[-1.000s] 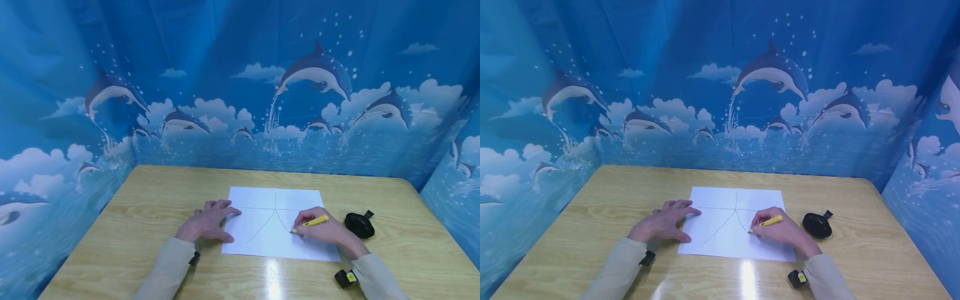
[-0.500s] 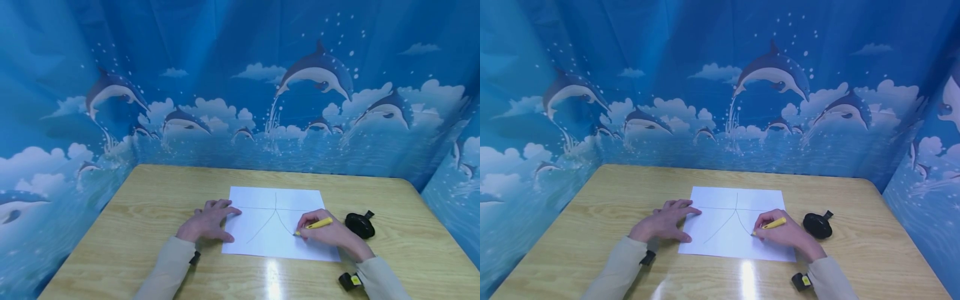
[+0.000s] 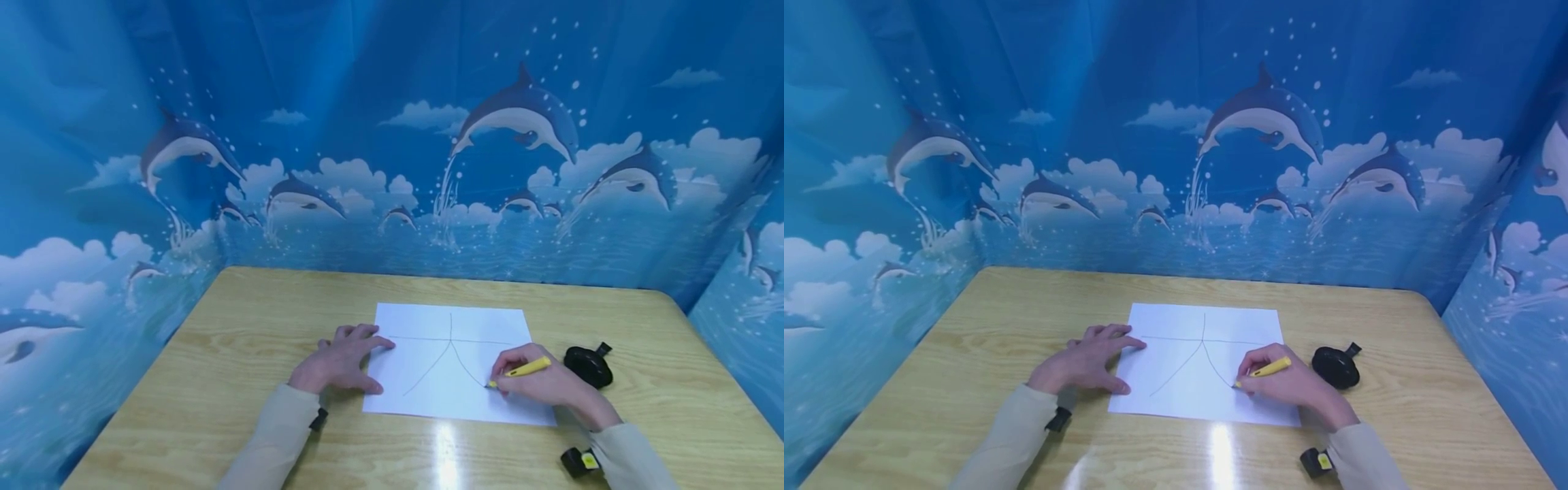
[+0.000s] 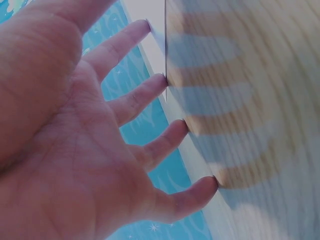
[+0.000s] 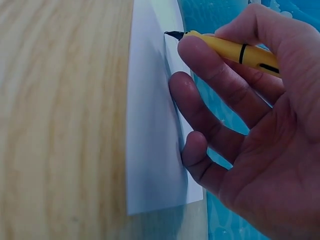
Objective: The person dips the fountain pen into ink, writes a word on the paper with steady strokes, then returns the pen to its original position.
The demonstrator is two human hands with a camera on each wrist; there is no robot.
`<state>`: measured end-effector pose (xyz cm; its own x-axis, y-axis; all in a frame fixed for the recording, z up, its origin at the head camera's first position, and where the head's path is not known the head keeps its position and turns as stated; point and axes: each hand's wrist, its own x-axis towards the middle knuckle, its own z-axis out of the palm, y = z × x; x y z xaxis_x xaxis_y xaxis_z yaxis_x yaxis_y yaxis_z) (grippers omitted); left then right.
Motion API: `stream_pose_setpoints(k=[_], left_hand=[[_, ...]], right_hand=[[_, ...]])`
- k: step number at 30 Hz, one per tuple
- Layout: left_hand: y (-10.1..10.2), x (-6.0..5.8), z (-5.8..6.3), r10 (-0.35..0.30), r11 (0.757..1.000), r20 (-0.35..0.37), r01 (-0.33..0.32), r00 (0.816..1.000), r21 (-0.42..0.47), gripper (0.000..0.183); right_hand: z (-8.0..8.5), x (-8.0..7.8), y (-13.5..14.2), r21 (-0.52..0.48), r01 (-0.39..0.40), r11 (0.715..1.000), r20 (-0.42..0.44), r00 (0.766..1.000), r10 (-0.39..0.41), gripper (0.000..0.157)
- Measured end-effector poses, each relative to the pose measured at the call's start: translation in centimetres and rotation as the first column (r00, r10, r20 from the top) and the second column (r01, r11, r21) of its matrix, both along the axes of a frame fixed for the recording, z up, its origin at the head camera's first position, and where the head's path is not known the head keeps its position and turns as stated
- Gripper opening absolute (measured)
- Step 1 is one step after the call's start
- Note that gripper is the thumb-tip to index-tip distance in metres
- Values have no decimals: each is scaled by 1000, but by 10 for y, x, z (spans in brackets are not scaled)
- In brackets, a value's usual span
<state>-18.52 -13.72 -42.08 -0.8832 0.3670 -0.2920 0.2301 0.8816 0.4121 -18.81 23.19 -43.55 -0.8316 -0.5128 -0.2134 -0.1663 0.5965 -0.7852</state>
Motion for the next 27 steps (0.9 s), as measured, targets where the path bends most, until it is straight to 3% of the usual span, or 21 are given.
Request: stream_pose_setpoints(k=[27], left_hand=[[0, -1, 0, -1, 1000, 12, 1, 1000, 2, 71]], right_hand=[[1, 6, 13, 21, -2, 1000, 18, 1000, 1, 10]])
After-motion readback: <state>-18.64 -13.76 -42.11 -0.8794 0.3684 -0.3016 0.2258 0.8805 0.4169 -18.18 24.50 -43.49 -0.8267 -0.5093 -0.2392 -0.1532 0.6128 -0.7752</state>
